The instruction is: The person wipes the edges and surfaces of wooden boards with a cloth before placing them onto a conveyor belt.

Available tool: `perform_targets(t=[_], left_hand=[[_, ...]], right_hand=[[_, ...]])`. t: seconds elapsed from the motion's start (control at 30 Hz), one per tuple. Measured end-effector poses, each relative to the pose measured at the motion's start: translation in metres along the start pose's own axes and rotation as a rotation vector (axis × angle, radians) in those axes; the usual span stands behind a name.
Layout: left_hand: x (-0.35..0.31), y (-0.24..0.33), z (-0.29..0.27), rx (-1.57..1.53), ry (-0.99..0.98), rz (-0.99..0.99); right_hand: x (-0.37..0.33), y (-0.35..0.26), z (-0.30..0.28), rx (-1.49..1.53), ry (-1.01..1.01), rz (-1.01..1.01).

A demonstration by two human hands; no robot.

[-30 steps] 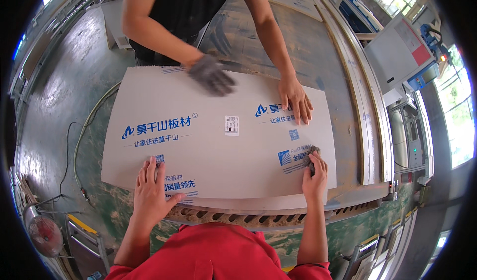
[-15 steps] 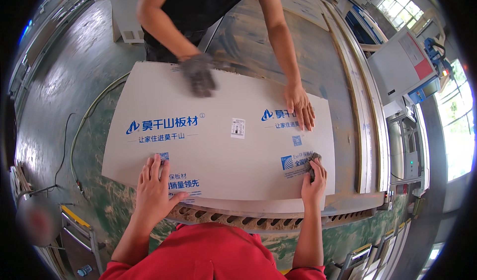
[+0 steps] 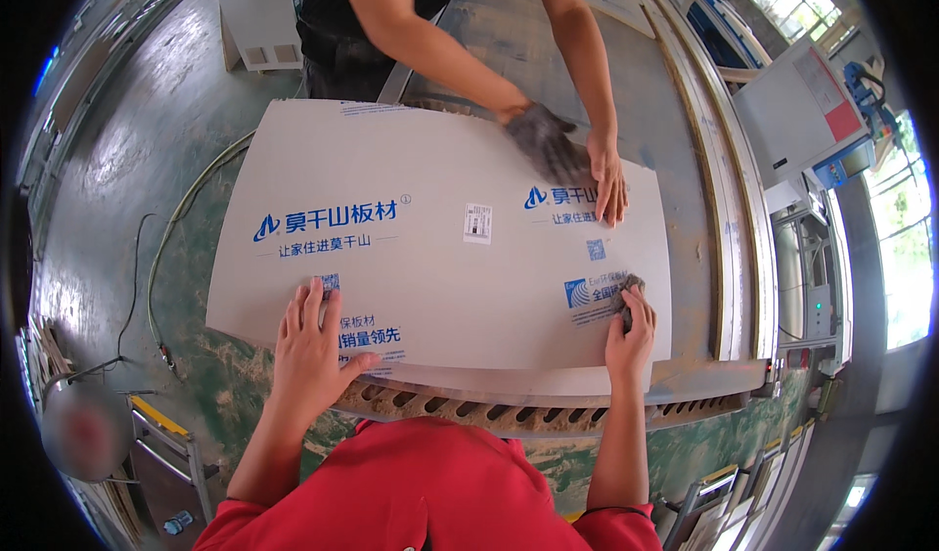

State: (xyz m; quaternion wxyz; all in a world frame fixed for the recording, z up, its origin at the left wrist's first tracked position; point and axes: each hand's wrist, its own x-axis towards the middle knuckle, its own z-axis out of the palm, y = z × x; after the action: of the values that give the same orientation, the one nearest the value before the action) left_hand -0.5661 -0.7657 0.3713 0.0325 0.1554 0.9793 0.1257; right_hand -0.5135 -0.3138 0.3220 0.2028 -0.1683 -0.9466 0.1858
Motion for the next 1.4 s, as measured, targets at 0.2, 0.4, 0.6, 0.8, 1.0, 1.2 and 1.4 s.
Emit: perform_targets(t=[0.2,0.4,0.6,0.8,1.0,1.2,1.4], left_hand=[[-0.0015,0.0003,-0.001,0.013,-0.005,0.009],[-0.001,0.0008,-0.0023,0.002,0.004,0.013],[-0.0022,-0.0006,-0.0017,-0.005,0.016,0.013],[-0.0024,-0.0037,0.0017,-0.008,0.038,0.019],[-0.0041,-0.0061,0.0039,-0.013,0.062,0.031],[-0.0033,-0.004,0.0037,-0.017,0.035,0.01],[-0.003,-0.0047,0.0046,-0.017,0.031,0.016]], right_hand=[[-0.0009,-0.0015,-0.002,0.007,0.004,0.011],[-0.0001,-0.001,-0.0022,0.002,0.004,0.017],[0.0002,0.0005,-0.0006,-0.007,0.001,0.013],[-0.0009,-0.0029,-0.0011,-0.006,0.01,0.024],[-0.0019,-0.0022,0.001,-0.031,0.004,0.008],[-0.0023,-0.0029,0.0021,-0.025,0.017,0.009],[-0.0028,-0.0043,0.0023,-0.027,0.016,0.013]])
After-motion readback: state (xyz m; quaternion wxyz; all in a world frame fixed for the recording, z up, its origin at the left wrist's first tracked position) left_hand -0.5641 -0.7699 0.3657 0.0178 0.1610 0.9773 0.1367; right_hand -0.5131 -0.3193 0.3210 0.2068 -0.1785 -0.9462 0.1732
